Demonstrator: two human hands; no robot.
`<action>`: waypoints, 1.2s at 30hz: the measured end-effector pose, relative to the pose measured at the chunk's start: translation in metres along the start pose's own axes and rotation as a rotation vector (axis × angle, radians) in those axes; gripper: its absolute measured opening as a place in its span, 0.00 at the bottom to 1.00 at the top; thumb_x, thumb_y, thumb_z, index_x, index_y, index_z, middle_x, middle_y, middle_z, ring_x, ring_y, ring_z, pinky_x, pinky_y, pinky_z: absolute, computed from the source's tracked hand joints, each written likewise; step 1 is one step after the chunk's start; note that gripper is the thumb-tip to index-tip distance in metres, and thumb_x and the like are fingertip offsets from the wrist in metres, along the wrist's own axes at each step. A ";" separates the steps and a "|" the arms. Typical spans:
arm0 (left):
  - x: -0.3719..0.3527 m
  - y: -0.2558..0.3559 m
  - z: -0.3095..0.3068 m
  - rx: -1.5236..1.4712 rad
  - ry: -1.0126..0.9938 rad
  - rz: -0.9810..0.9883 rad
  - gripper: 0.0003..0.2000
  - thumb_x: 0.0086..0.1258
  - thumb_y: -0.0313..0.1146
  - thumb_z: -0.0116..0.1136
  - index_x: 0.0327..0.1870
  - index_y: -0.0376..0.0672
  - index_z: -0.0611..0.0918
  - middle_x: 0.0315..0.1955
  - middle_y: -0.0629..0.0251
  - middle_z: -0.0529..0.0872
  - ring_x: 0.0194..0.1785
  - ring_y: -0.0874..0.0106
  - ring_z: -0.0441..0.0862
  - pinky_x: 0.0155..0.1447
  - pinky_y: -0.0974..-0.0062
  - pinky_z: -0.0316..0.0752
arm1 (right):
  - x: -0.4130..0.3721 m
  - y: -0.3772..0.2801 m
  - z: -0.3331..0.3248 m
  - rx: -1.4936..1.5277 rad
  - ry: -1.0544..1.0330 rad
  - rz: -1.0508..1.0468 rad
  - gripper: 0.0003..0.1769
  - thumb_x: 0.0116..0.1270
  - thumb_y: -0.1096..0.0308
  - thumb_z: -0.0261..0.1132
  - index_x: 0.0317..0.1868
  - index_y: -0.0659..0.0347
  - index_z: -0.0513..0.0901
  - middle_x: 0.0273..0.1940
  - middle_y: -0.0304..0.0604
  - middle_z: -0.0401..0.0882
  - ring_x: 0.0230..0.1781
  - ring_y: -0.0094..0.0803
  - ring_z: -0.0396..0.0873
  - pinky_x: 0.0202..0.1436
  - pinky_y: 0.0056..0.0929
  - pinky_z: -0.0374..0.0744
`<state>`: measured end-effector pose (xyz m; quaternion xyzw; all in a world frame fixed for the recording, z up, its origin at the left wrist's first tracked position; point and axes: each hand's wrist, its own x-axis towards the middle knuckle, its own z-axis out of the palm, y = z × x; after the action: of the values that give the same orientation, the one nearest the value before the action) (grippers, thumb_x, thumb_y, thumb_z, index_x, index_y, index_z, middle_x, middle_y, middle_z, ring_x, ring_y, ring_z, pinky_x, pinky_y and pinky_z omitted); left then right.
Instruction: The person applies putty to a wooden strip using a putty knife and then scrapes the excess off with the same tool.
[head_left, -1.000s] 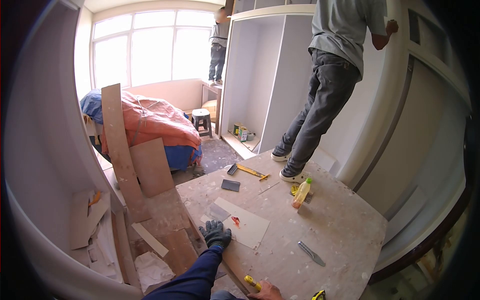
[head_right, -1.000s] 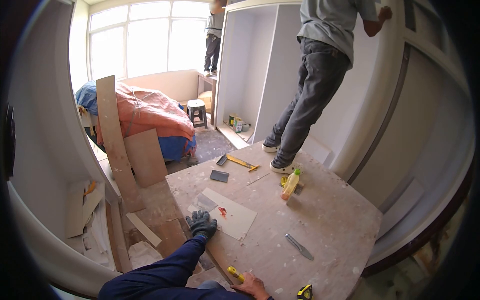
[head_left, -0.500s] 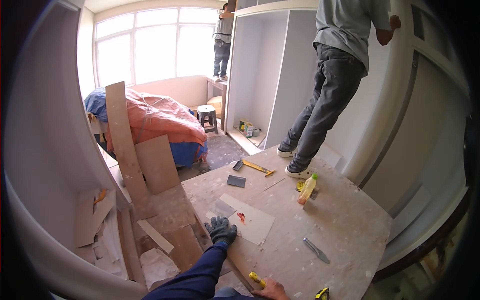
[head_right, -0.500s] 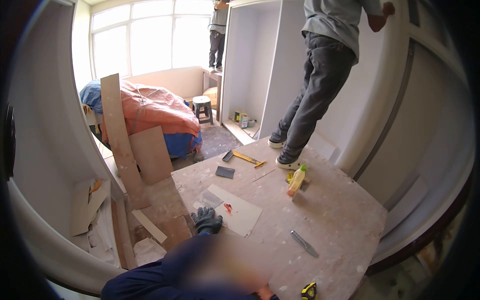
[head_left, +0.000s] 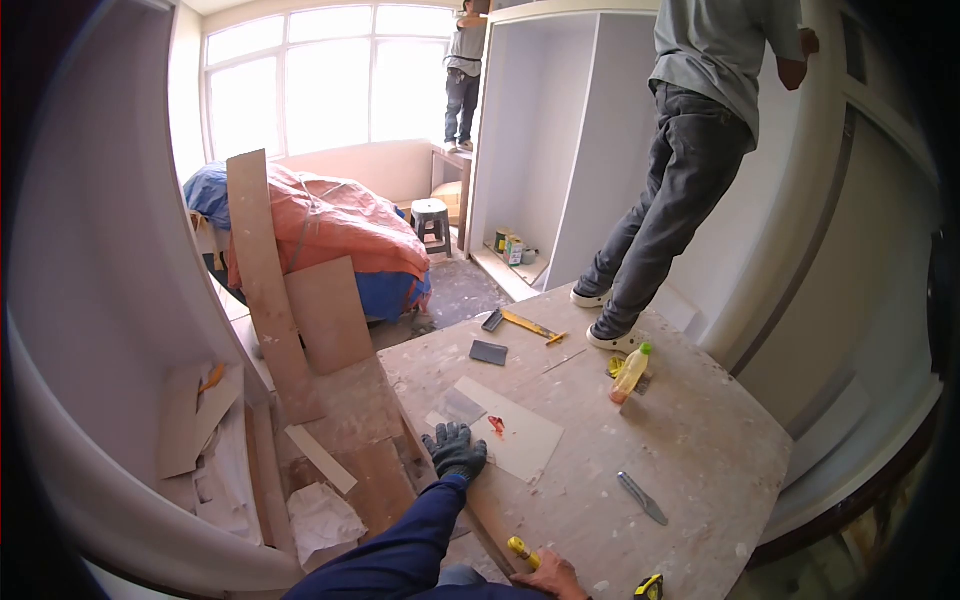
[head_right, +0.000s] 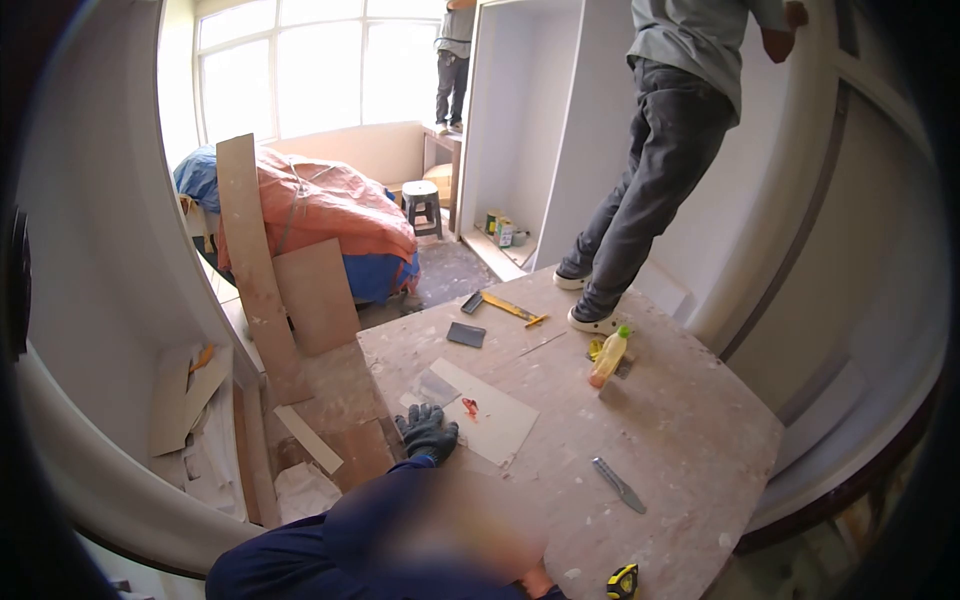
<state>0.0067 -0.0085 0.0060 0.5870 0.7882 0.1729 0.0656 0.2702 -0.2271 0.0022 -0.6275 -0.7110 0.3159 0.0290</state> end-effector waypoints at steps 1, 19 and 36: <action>0.000 0.000 0.001 0.003 -0.001 -0.010 0.33 0.69 0.58 0.49 0.72 0.50 0.76 0.76 0.59 0.70 0.82 0.56 0.59 0.82 0.36 0.38 | -0.002 -0.004 -0.004 -0.001 -0.009 -0.006 0.48 0.48 0.25 0.75 0.53 0.60 0.81 0.53 0.57 0.83 0.57 0.55 0.82 0.58 0.47 0.80; 0.001 0.000 0.004 0.013 0.042 0.017 0.33 0.69 0.58 0.51 0.72 0.50 0.76 0.75 0.58 0.71 0.80 0.56 0.61 0.82 0.35 0.40 | -0.003 -0.006 -0.010 0.008 -0.011 0.007 0.48 0.47 0.25 0.75 0.52 0.60 0.81 0.53 0.58 0.83 0.56 0.55 0.83 0.59 0.48 0.81; 0.001 -0.002 0.009 0.028 0.046 0.018 0.33 0.69 0.58 0.51 0.71 0.49 0.76 0.75 0.59 0.72 0.80 0.57 0.62 0.81 0.34 0.40 | -0.006 -0.009 -0.012 -0.004 -0.021 0.015 0.47 0.48 0.26 0.75 0.53 0.60 0.81 0.53 0.56 0.83 0.57 0.55 0.82 0.59 0.48 0.80</action>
<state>0.0070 -0.0062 -0.0028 0.5907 0.7865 0.1760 0.0377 0.2685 -0.2272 0.0185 -0.6295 -0.7072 0.3214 0.0181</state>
